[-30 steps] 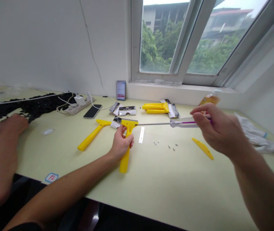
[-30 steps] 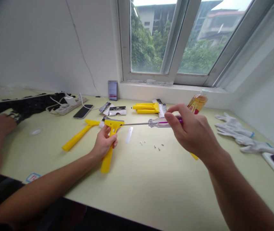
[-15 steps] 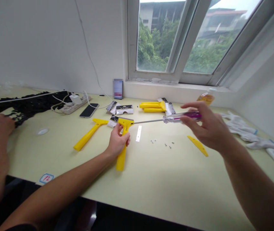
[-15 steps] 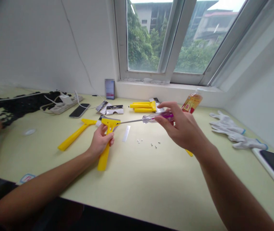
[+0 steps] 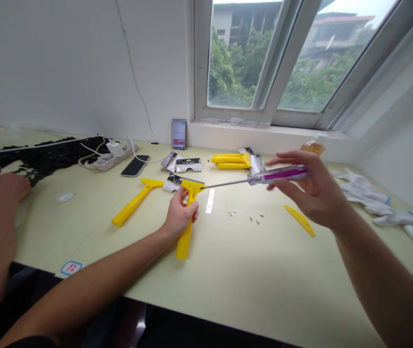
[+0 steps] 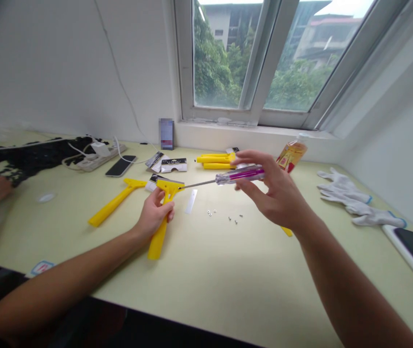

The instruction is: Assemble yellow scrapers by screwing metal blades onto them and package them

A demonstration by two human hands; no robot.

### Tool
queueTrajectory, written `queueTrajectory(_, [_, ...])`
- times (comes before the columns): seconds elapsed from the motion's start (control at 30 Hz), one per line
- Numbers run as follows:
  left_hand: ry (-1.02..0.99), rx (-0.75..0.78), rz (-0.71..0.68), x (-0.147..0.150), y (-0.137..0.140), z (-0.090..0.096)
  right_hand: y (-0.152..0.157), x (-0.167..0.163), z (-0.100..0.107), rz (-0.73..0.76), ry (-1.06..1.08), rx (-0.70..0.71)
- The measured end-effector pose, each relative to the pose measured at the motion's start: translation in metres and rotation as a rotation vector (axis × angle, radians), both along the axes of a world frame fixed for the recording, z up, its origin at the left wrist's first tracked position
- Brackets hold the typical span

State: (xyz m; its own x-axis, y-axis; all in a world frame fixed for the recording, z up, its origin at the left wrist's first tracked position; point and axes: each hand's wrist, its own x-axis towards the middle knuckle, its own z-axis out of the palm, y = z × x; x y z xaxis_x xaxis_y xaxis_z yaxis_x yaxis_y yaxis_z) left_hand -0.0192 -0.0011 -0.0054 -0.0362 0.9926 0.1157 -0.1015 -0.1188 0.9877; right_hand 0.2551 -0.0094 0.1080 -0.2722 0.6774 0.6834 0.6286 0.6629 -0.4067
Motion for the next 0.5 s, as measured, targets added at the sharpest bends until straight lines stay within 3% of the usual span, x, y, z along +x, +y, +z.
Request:
queueTrajectory(0.1, [-0.002, 0.000, 0.001, -0.0009, 0.0015, 0.0001, -0.0034, 0.0004, 0.0048, -0.185, -0.110, 0.026])
queueTrajectory(0.23, [-0.011, -0.023, 0.020, -0.0017, 0.0019, -0.0002, -0.0036, 0.0013, 0.0071, -0.001, -0.158, -0.071])
queueTrajectory(0.27, [-0.016, -0.022, 0.016, -0.0017, 0.0016, -0.0003, -0.0031, 0.0014, 0.0075, -0.013, -0.159, -0.068])
queueTrajectory(0.4, [-0.034, -0.038, -0.009, 0.0001, -0.0007, 0.0011, -0.0010, 0.0039, 0.0093, -0.233, -0.150, -0.107])
queueTrajectory(0.5, [-0.043, -0.047, 0.006, 0.0011, -0.0025, 0.0043, -0.0006, 0.0071, 0.0100, -0.040, -0.186, -0.195])
